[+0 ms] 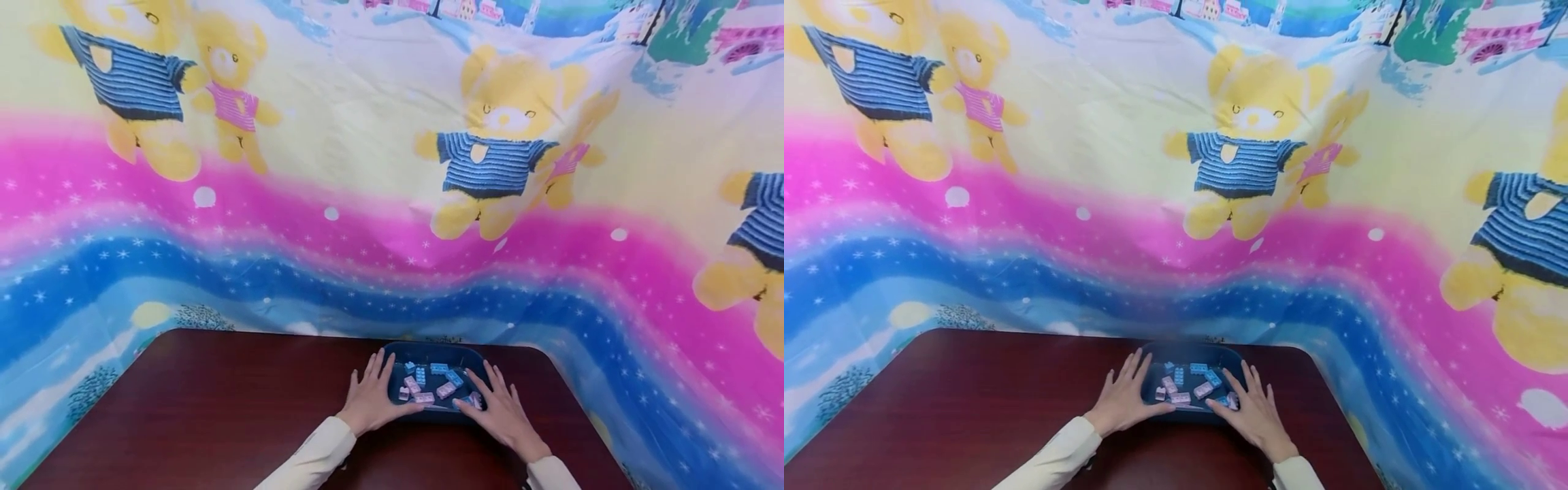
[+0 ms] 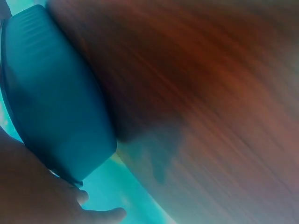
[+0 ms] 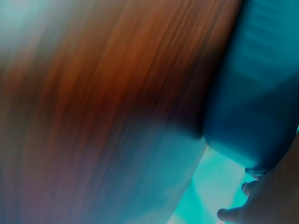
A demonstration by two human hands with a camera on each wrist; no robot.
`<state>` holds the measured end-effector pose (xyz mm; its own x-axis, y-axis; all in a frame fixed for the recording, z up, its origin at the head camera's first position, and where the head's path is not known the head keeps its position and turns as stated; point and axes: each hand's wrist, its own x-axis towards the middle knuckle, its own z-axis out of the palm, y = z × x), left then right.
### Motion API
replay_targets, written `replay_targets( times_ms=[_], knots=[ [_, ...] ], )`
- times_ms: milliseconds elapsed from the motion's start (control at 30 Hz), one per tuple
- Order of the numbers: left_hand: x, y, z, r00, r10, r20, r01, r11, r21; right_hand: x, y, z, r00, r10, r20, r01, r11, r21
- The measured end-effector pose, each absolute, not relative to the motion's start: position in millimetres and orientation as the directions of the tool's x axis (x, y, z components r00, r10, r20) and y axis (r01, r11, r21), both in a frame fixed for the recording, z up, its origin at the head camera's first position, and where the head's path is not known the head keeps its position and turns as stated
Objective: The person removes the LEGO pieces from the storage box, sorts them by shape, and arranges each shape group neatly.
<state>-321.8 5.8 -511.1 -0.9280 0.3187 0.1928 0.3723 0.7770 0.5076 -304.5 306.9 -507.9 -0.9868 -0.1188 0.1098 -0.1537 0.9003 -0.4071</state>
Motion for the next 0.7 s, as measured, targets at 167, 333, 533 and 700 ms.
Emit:
replay_targets(
  times_ms=[167, 333, 533, 700],
  knots=[
    [-309.3, -31.0, -513.6, -0.937, 0.297, 0.183, 0.349, 0.773, 0.530, -291.5, 267.7, -507.5, -0.984, -0.124, 0.128, -0.167, 0.891, -0.422],
    [-292.6, -71.5, -510.4, -0.954, 0.266, 0.138, 0.297, 0.771, 0.563, -279.2, 224.8, -509.1, -0.981, -0.128, 0.144, -0.180, 0.879, -0.441],
    [-268.1, -131.4, -509.2, -0.967, 0.237, 0.096, 0.250, 0.802, 0.542, -260.2, 166.2, -511.4, -0.967, -0.164, 0.197, -0.237, 0.861, -0.450],
    [-243.3, -187.0, -511.0, -0.971, 0.226, 0.081, 0.236, 0.839, 0.490, -236.6, 111.3, -514.8, -0.965, -0.183, 0.189, -0.254, 0.841, -0.478]
  ],
)
